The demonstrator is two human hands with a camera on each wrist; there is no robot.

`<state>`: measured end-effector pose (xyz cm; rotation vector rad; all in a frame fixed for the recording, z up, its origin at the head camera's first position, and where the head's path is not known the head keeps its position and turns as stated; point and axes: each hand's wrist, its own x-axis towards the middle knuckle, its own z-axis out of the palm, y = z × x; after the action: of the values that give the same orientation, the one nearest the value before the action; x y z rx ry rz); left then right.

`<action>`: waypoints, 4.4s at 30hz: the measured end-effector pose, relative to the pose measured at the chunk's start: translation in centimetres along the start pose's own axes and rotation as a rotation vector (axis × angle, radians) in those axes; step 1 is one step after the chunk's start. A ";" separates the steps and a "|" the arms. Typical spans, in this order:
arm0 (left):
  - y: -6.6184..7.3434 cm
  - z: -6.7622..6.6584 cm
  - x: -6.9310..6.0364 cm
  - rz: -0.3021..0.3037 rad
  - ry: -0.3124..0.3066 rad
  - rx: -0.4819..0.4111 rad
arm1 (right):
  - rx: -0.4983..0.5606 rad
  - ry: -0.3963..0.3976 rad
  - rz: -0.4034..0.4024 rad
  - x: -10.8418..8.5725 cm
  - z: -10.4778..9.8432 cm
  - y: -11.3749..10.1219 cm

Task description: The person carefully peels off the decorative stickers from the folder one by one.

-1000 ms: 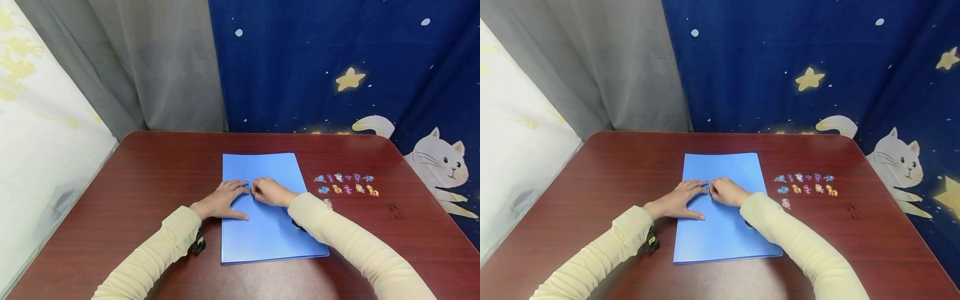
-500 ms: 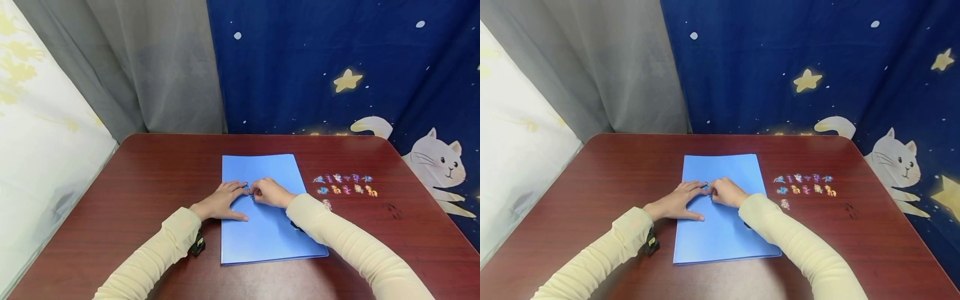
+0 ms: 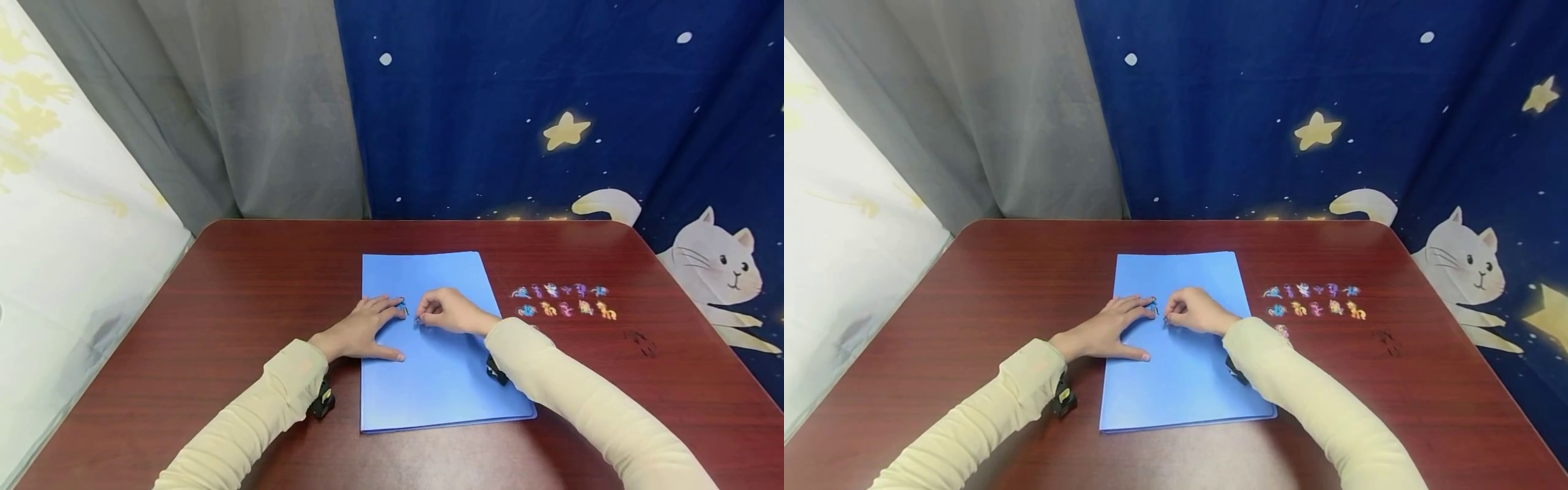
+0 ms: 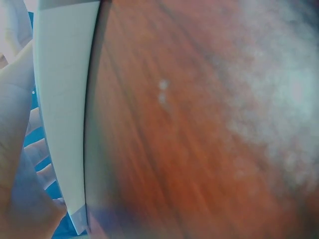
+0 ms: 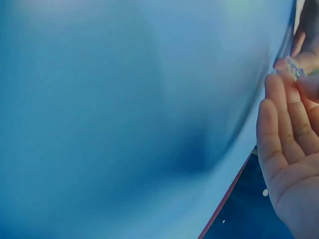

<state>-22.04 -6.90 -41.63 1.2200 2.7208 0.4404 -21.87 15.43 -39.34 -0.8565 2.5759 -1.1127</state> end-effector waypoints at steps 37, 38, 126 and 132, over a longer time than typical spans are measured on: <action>-0.2 0.0 0.0 0.043 0.011 -0.034 | -0.187 0.134 0.247 -14.4 -9.5 9.6; -0.1 0.0 0.0 0.045 0.011 -0.032 | -0.195 0.138 0.237 -14.4 -9.4 9.7; 0.3 0.4 -0.2 0.031 0.072 0.104 | -0.199 0.129 0.145 6.1 1.2 0.8; 0.4 0.1 -0.1 0.018 0.085 0.113 | -0.250 0.102 0.141 6.5 0.8 0.5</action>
<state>-21.66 -6.65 -41.58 1.2822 2.8440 0.3529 -26.99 11.43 -39.98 -0.6690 2.8525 -0.8281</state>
